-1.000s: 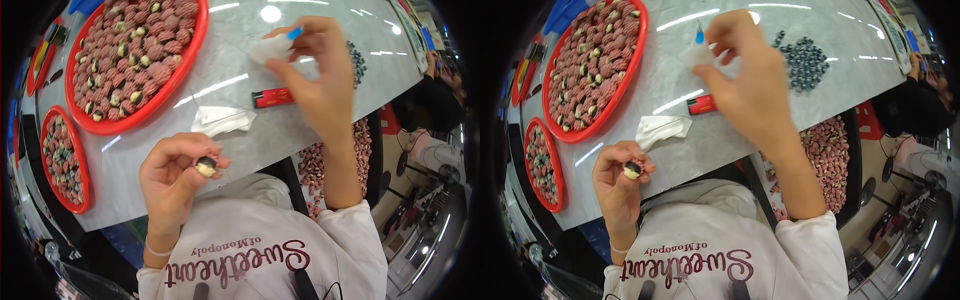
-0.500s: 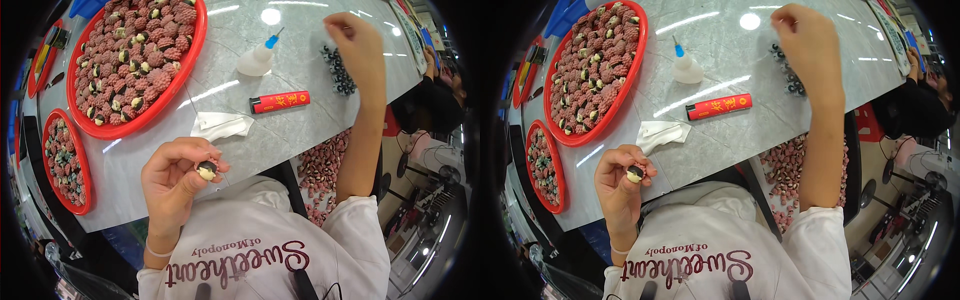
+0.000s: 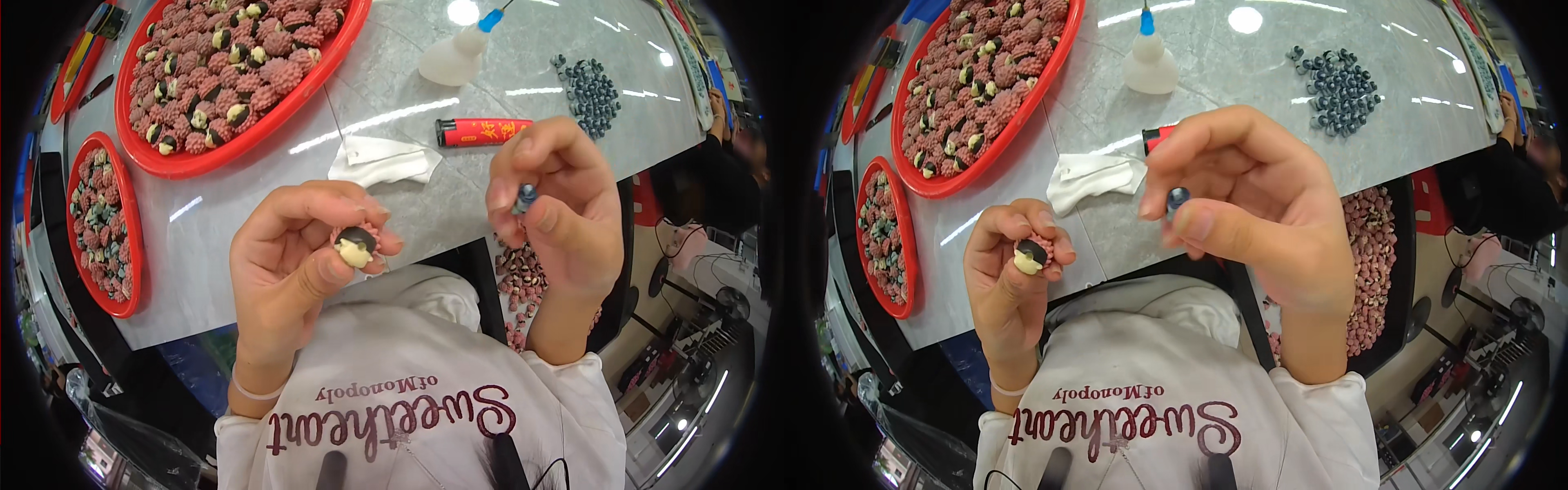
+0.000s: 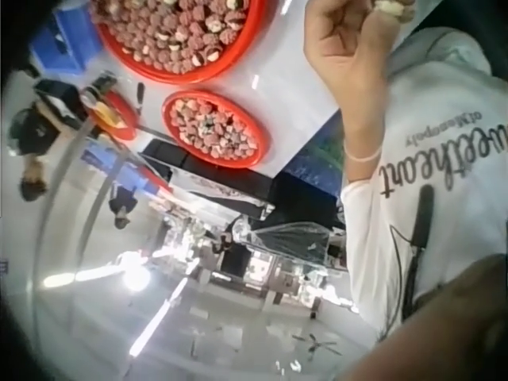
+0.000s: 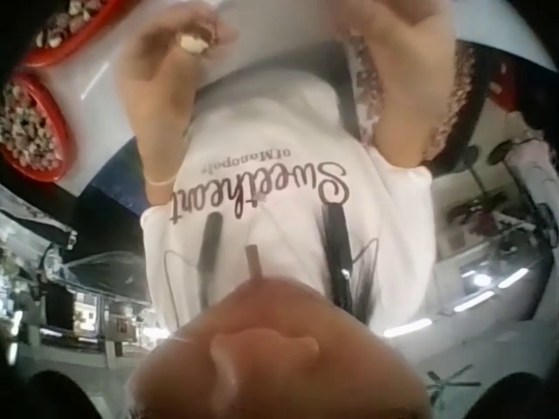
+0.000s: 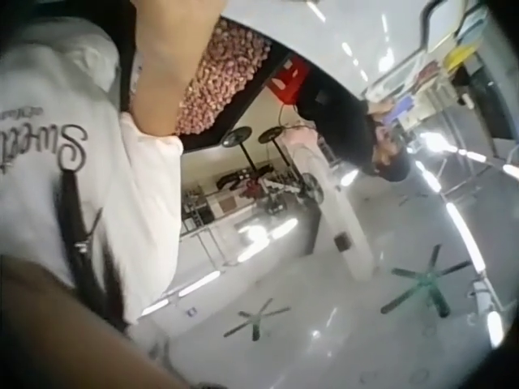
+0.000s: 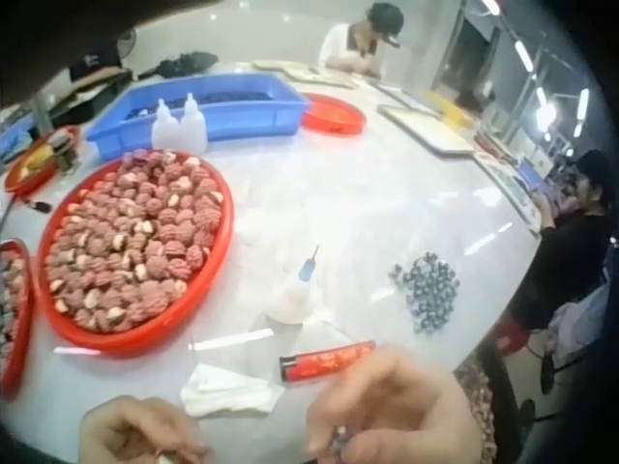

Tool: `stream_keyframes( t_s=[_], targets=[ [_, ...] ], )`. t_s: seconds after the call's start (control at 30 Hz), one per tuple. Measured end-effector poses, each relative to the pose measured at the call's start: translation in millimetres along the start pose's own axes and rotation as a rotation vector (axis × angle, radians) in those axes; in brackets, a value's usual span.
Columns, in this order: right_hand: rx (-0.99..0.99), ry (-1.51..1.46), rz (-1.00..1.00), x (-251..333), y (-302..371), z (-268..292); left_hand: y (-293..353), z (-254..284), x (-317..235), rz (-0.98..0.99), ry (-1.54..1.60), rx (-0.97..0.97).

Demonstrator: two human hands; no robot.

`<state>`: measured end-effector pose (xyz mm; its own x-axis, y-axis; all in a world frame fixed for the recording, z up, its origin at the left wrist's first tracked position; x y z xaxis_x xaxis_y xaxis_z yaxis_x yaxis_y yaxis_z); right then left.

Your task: The person applies glue from a bottle to small components and attaches decorative blue beads to them by hand.

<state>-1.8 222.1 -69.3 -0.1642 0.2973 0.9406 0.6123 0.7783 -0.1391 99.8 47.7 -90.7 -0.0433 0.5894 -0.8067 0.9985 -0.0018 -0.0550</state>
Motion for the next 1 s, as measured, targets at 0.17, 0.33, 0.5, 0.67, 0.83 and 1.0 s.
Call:
stream_keyframes(
  t_s=[0.17, 0.33, 0.5, 0.67, 0.83, 1.0],
  targets=[
    [-0.023, -0.188, -0.123, -7.0, 4.1, -9.5, 1.3, -6.7, -0.7, -0.025, 0.043, 0.033],
    [-0.017, -0.132, -0.108, -6.2, 1.4, -19.4, 1.1, -15.2, -1.6, 0.053, -0.051, -0.001],
    [-0.06, -0.079, -0.11, -1.9, 0.7, -33.7, 4.2, -15.6, -0.6, 0.06, -0.062, -0.013],
    [-0.024, 0.129, -0.015, 4.5, -3.7, -41.9, 6.2, -14.2, -0.6, 0.113, -0.055, -0.02],
    [0.081, 0.48, 0.201, 8.3, -4.5, -40.1, 5.4, -17.4, -0.4, 0.084, -0.05, -0.034],
    [0.046, 0.553, 0.235, 6.3, -1.0, -45.0, 6.4, -17.7, 1.2, 0.048, -0.081, -0.051]
  ],
)
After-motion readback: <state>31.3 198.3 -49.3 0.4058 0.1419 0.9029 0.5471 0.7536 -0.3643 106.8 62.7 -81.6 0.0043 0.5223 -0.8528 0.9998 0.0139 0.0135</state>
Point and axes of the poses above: each hand's wrist, its own y-axis away from the middle knuckle, its own z-axis out of the back of the hand, x = y × z, the point moved 2 cm from there along -y, towards the middle knuckle, and after that the axes turned 11 degrees about x, right-handed, at the moved point
